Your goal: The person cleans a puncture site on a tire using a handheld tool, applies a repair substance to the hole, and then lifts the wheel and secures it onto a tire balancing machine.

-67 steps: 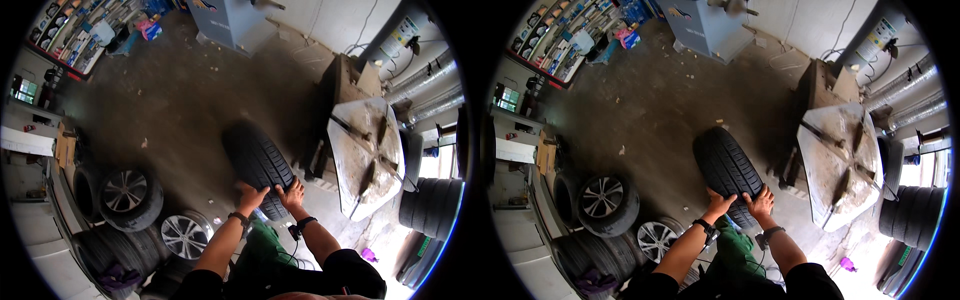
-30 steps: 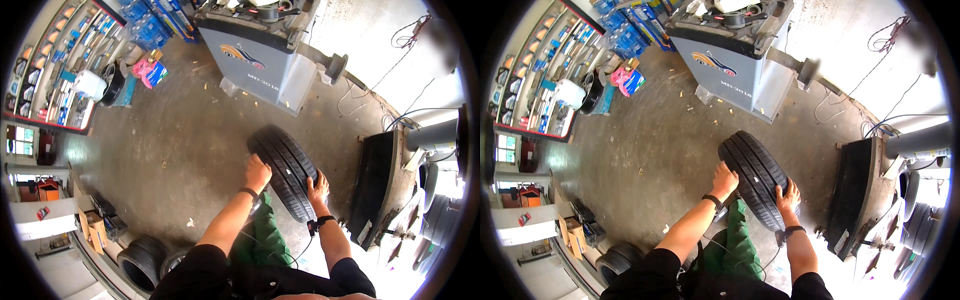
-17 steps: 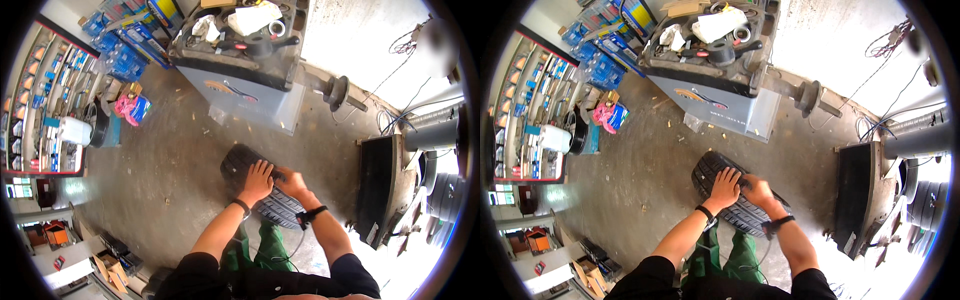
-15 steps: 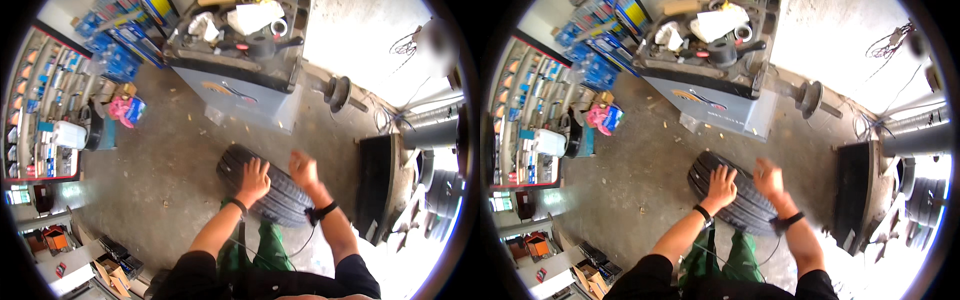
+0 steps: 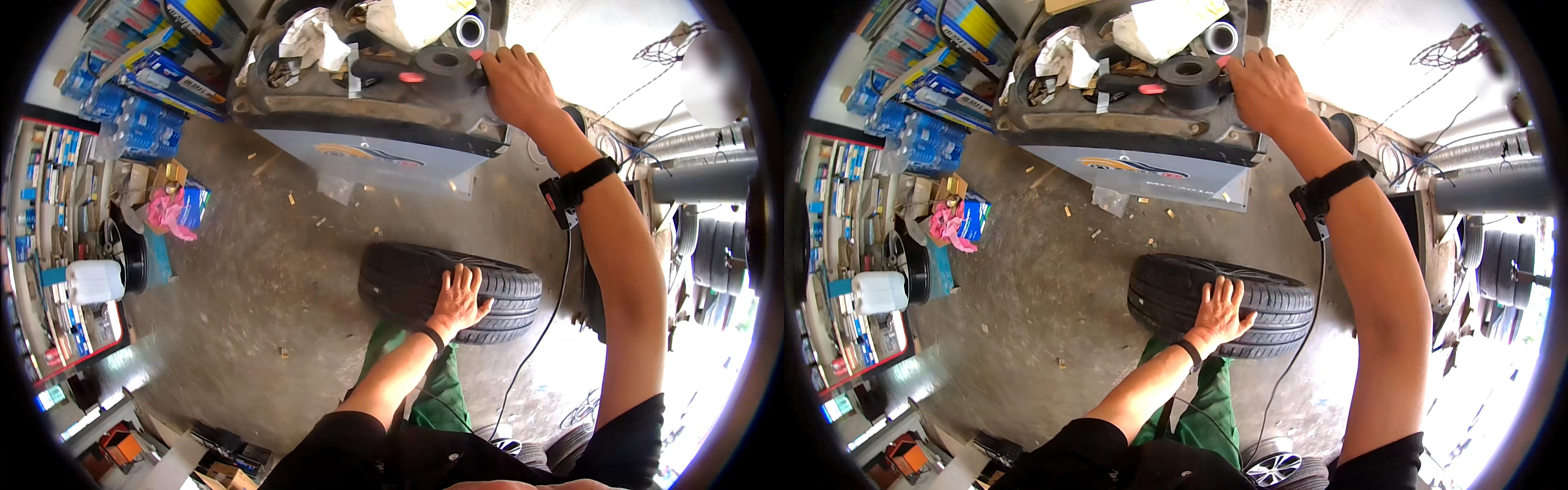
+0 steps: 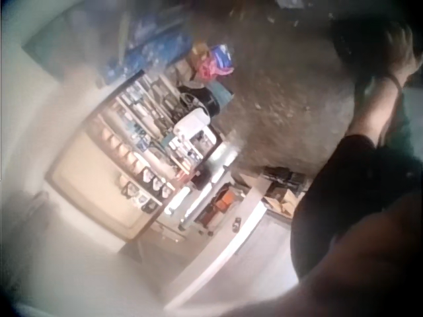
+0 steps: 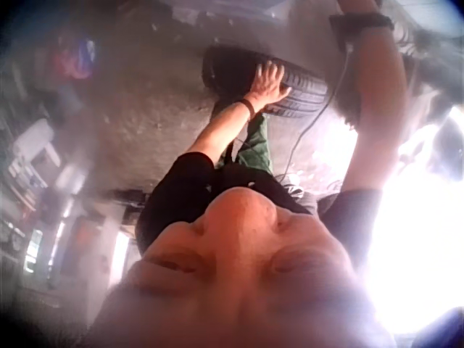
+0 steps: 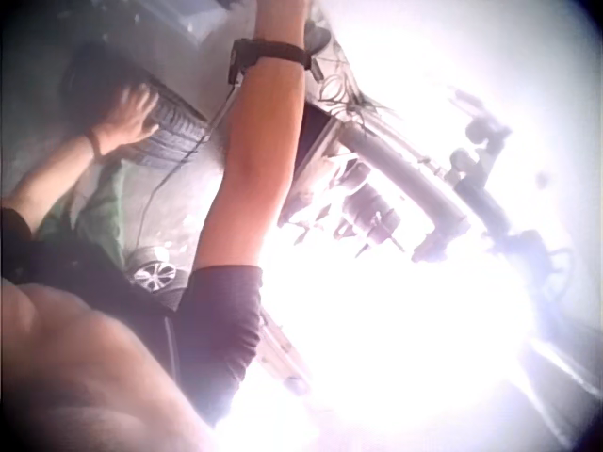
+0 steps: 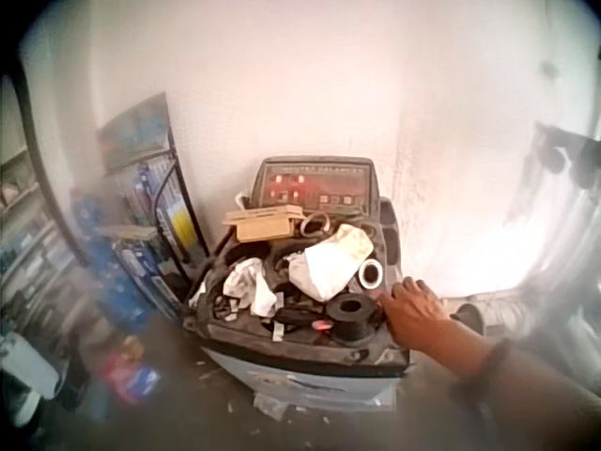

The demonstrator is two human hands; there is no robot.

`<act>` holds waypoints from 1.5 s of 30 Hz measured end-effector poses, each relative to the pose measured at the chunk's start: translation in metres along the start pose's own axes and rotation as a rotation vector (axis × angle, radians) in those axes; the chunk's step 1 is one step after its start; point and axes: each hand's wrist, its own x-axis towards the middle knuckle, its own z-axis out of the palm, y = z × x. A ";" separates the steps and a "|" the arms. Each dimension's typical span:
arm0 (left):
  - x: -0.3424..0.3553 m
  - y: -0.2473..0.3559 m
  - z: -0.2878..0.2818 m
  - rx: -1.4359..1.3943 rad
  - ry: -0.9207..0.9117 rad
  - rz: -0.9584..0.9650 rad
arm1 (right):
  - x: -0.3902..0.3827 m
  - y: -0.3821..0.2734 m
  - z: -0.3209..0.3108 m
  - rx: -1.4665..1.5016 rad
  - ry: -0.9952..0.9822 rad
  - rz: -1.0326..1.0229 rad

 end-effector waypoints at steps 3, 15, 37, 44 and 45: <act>-0.012 0.004 0.007 -0.107 0.069 -0.023 | -0.015 0.000 -0.011 0.089 -0.027 0.030; 0.033 0.016 0.011 -0.046 0.218 -0.032 | -0.351 -0.043 -0.096 1.227 0.204 0.978; 0.186 -0.082 0.028 -0.034 -0.078 -0.278 | -0.559 -0.242 0.170 2.115 -0.135 2.023; 0.171 -0.064 0.022 -0.500 -0.086 -0.450 | -0.524 -0.265 0.243 2.282 -0.138 2.056; 0.170 -0.071 0.021 -0.515 -0.069 -0.472 | -0.521 -0.269 0.247 2.298 -0.135 2.063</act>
